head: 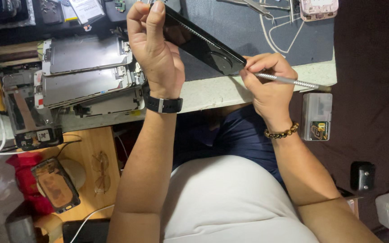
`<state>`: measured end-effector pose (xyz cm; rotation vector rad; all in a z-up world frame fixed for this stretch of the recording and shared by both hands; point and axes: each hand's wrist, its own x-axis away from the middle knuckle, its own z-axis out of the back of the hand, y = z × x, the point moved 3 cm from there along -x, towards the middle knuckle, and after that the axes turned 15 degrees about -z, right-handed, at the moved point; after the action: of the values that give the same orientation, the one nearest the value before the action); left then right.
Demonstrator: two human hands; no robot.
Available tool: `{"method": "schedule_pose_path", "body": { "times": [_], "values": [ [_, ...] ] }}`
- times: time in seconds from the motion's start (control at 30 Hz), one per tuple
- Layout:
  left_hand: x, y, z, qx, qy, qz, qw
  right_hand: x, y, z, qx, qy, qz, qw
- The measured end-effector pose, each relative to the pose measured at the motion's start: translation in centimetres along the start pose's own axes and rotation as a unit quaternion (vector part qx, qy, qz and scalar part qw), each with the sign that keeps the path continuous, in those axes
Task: The person uses a metal prying tool to open the back cover of a smartphone, then uses a screwdriver to remove screws from the internal frame. The person continues to unscrew components inside the phone while holding it steady.
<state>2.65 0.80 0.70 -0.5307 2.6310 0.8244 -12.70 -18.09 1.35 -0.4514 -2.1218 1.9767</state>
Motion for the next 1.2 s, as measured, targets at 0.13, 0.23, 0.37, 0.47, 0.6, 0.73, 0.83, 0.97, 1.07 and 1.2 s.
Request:
{"method": "schedule_pose_path", "body": {
  "times": [0.13, 0.23, 0.37, 0.47, 0.6, 0.73, 0.83, 0.97, 1.07, 1.2],
  "values": [
    [0.0, -0.1, 0.0, 0.001, -0.001, -0.009, 1.000, -0.2, 0.3, 0.2, -0.043, -0.020, -0.018, 0.999],
    [0.0, -0.1, -0.1, -0.006, 0.005, -0.007, 1.000, -0.2, 0.5, 0.3, -0.046, -0.018, -0.020, 0.999],
    [0.1, -0.1, -0.1, -0.003, 0.000, -0.004, 1.000, -0.3, 0.5, 0.3, -0.050, -0.015, -0.026, 0.998],
    [0.1, -0.2, -0.1, -0.003, 0.003, -0.009, 1.000, -0.1, 0.4, 0.0, -0.046, -0.018, -0.013, 0.999],
    [0.1, -0.4, 0.2, -0.004, 0.003, -0.013, 1.000, 0.4, 0.2, -0.2, 0.023, 0.003, 0.023, 0.999],
    [0.2, -0.5, 0.3, -0.003, -0.005, -0.015, 1.000, -0.4, 0.5, 0.3, -0.048, -0.024, -0.030, 0.998],
    [0.2, -0.5, 0.3, -0.013, 0.001, -0.019, 1.000, -0.5, 0.5, 0.4, -0.062, -0.026, -0.044, 0.997],
    [0.1, -0.5, 0.3, 0.001, 0.004, -0.020, 1.000, -0.1, 0.0, 0.0, 0.056, -0.008, 0.016, 0.998],
    [0.3, -0.4, 0.3, 0.000, 0.004, -0.012, 1.000, -0.3, 0.3, 0.2, -0.018, -0.025, -0.064, 0.997],
    [0.1, -0.1, -0.1, -0.001, 0.002, -0.008, 1.000, -0.7, 0.2, 0.5, -0.020, -0.030, -0.059, 0.998]
  ]
}}
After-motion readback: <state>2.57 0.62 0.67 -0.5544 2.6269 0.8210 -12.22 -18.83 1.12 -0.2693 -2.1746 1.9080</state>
